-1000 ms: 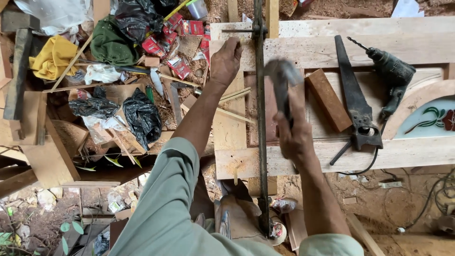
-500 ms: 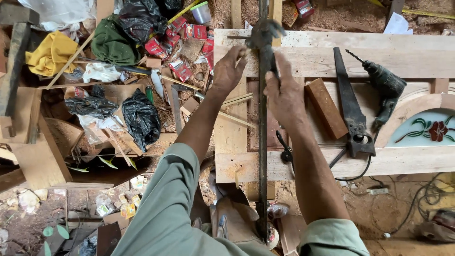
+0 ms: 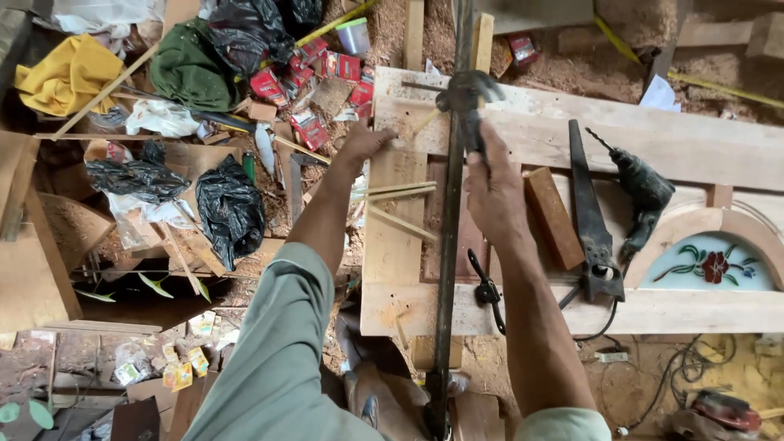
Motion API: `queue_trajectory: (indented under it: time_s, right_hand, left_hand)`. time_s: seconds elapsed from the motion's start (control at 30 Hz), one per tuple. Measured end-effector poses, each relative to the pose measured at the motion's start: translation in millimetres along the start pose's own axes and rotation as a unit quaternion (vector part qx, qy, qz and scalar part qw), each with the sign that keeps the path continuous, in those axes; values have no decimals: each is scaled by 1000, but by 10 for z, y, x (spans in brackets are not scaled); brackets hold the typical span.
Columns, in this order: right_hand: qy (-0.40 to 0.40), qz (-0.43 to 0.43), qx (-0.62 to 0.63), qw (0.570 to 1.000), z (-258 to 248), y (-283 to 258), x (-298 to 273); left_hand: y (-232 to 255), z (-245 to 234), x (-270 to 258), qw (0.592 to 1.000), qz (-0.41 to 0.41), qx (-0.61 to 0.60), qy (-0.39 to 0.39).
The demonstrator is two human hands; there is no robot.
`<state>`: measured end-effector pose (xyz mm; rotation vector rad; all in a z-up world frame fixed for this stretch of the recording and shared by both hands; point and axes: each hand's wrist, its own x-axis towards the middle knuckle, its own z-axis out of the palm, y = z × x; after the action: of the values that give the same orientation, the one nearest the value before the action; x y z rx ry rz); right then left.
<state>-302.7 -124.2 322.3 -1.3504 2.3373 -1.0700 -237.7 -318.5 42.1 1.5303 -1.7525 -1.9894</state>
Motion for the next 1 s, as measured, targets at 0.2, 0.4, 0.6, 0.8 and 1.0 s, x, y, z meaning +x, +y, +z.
queue_trajectory:
  time_s: [0.2,0.4,0.6,0.8,1.0]
  right_hand:
    - [147,47,61,986,-116,-382,-131]
    - [205,-54,41,976,340,554,-176]
    - [13,56,38,998,82,-327,-33]
    - [253,-173,136,942,52,-373,18]
    - [-32,138,-36,989,287,-235,-29]
  left_hand:
    - [-651,329,737,963,-75,-245,-85]
    - [-859,340,1045,878,-153,-399,-215]
    - [-993,510,1119,875,-131,-413,-215]
    - [-525,219,598,890,-145,-368,-225]
    - [-845,408,888,870,-120,-430,-211]
